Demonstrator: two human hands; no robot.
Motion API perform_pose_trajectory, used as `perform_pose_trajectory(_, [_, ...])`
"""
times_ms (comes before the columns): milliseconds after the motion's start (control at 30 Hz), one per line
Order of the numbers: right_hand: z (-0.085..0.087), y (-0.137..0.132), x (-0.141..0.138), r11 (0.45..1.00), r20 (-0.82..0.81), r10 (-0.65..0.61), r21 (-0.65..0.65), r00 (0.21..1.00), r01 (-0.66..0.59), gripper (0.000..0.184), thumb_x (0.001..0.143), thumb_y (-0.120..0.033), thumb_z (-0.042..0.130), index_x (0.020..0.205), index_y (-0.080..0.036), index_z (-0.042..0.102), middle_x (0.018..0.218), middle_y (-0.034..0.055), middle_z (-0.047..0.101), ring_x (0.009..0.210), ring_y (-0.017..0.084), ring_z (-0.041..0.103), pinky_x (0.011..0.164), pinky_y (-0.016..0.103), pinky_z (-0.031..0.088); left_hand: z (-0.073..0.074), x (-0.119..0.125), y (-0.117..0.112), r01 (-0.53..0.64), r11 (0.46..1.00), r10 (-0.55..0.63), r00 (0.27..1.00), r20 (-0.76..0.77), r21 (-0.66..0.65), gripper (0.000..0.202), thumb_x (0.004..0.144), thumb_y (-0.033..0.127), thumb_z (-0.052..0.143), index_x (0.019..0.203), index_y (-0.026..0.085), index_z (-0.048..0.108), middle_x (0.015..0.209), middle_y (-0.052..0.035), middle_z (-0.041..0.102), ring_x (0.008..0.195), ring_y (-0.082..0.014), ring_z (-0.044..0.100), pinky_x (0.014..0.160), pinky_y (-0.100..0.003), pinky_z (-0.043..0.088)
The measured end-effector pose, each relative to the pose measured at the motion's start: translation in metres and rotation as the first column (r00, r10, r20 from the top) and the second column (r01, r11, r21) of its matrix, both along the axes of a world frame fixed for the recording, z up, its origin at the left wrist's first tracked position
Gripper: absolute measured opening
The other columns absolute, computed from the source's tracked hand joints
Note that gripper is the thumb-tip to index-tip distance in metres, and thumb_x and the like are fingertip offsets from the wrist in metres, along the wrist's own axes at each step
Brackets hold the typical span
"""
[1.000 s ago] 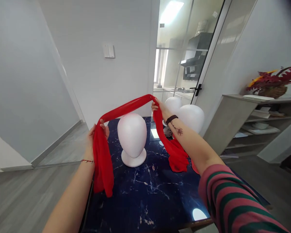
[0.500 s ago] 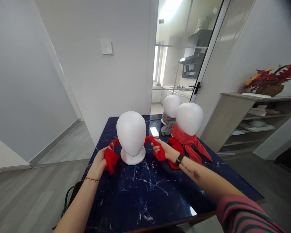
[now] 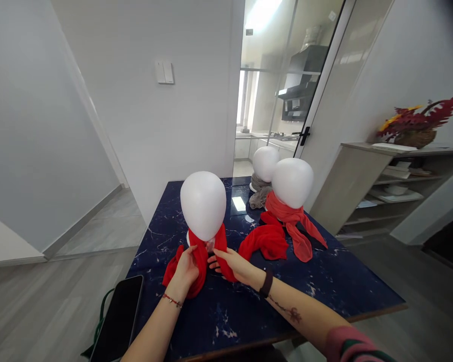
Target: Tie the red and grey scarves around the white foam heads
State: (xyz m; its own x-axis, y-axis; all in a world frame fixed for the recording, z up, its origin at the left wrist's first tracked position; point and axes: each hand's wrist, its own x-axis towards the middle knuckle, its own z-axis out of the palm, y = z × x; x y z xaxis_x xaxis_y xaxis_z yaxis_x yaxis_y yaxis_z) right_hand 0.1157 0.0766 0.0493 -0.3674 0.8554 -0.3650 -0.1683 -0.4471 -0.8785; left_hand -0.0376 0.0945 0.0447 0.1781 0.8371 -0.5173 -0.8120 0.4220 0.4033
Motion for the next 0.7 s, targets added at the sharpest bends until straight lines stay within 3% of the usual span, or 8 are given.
perform_pose_trajectory(133, [0.009, -0.027, 0.024, 0.869, 0.531, 0.057, 0.391, 0.845, -0.304, 0.047, 0.078, -0.04, 0.065, 0.118, -0.019, 0.051, 0.096, 0.007, 0.065, 0.082, 0.019, 0.062, 0.069, 0.029, 0.047, -0.005, 0.005, -0.002, -0.049, 0.999, 0.05, 0.998, -0.027, 0.012, 0.024, 0.083, 0.002, 0.04, 0.097, 0.008, 0.058, 0.074, -0.0075, 0.07, 0.07, -0.0162, 0.07, 0.068, -0.023, 0.057])
perform_pose_trajectory(233, [0.02, -0.051, 0.038, 0.778, 0.788, -0.072, 0.429, 0.612, -0.46, 0.063, 0.077, -0.029, 0.064, 0.134, -0.016, 0.04, 0.094, 0.0105, 0.066, 0.091, 0.027, 0.063, 0.08, 0.036, 0.044, -0.005, 0.009, -0.005, -0.091, 0.996, 0.091, 0.994, -0.053, 0.009, 0.026, 0.082, 0.002, 0.041, 0.101, 0.007, 0.059, 0.079, -0.0094, 0.071, 0.073, -0.0163, 0.07, 0.067, -0.023, 0.057])
perform_pose_trajectory(300, [0.027, -0.063, 0.037, 0.792, 0.804, -0.112, 0.427, 0.584, -0.435, 0.07, 0.078, -0.024, 0.063, 0.14, -0.016, 0.033, 0.091, 0.0107, 0.066, 0.093, 0.029, 0.063, 0.082, 0.038, 0.043, -0.005, 0.012, -0.006, -0.122, 0.993, 0.121, 0.99, -0.069, -0.006, 0.027, 0.081, 0.003, 0.042, 0.101, 0.006, 0.06, 0.08, -0.0098, 0.071, 0.073, -0.0158, 0.07, 0.067, -0.022, 0.056])
perform_pose_trajectory(367, [0.031, -0.071, 0.028, 0.825, 0.643, -0.051, 0.458, 0.764, -0.331, 0.073, 0.075, -0.026, 0.066, 0.14, -0.02, 0.031, 0.091, 0.008, 0.066, 0.092, 0.026, 0.064, 0.082, 0.037, 0.045, -0.005, 0.015, -0.007, -0.135, 0.991, 0.134, 0.989, -0.063, -0.005, 0.026, 0.081, 0.004, 0.043, 0.099, 0.006, 0.062, 0.08, -0.0093, 0.071, 0.073, -0.0156, 0.07, 0.07, -0.023, 0.056])
perform_pose_trajectory(467, [0.027, -0.077, 0.004, 0.962, 0.032, 0.046, 0.269, 0.998, -0.053, 0.073, 0.068, -0.033, 0.073, 0.13, -0.026, 0.036, 0.1, 0.0043, 0.065, 0.087, 0.021, 0.066, 0.077, 0.034, 0.049, -0.005, 0.017, -0.009, -0.061, 0.998, 0.061, 0.998, -0.016, 0.034, 0.024, 0.082, 0.011, 0.045, 0.096, 0.009, 0.064, 0.084, -0.0094, 0.072, 0.08, -0.0183, 0.07, 0.078, -0.028, 0.055])
perform_pose_trajectory(533, [0.018, -0.081, -0.014, 0.997, -0.279, -0.078, -0.032, 0.957, 0.072, 0.062, 0.066, -0.037, 0.074, 0.117, -0.022, 0.043, 0.099, 0.0051, 0.066, 0.084, 0.02, 0.067, 0.074, 0.03, 0.05, -0.005, 0.017, -0.011, -0.025, 0.999, 0.025, 1.0, -0.011, 0.039, 0.024, 0.083, 0.015, 0.044, 0.096, 0.01, 0.064, 0.087, -0.0095, 0.073, 0.083, -0.02, 0.07, 0.081, -0.032, 0.055])
perform_pose_trajectory(600, [0.009, -0.089, -0.03, 0.964, -0.374, -0.184, -0.251, 0.909, 0.092, 0.048, 0.068, -0.043, 0.07, 0.102, -0.015, 0.051, 0.09, 0.0083, 0.067, 0.083, 0.02, 0.068, 0.071, 0.027, 0.05, -0.004, 0.018, -0.013, -0.028, 0.999, 0.029, 0.999, -0.02, 0.033, 0.025, 0.083, 0.016, 0.044, 0.098, 0.01, 0.064, 0.088, -0.0093, 0.073, 0.083, -0.0204, 0.07, 0.083, -0.034, 0.054])
perform_pose_trajectory(700, [0.001, -0.104, -0.042, 0.972, -0.354, -0.142, -0.228, 0.925, 0.062, 0.048, 0.072, -0.053, 0.062, 0.098, -0.013, 0.054, 0.09, 0.0108, 0.067, 0.083, 0.021, 0.067, 0.07, 0.029, 0.05, -0.005, 0.017, -0.015, -0.016, 0.999, 0.017, 1.0, -0.023, 0.044, 0.028, 0.082, 0.016, 0.047, 0.103, 0.011, 0.064, 0.09, -0.009, 0.073, 0.083, -0.0212, 0.07, 0.084, -0.035, 0.053])
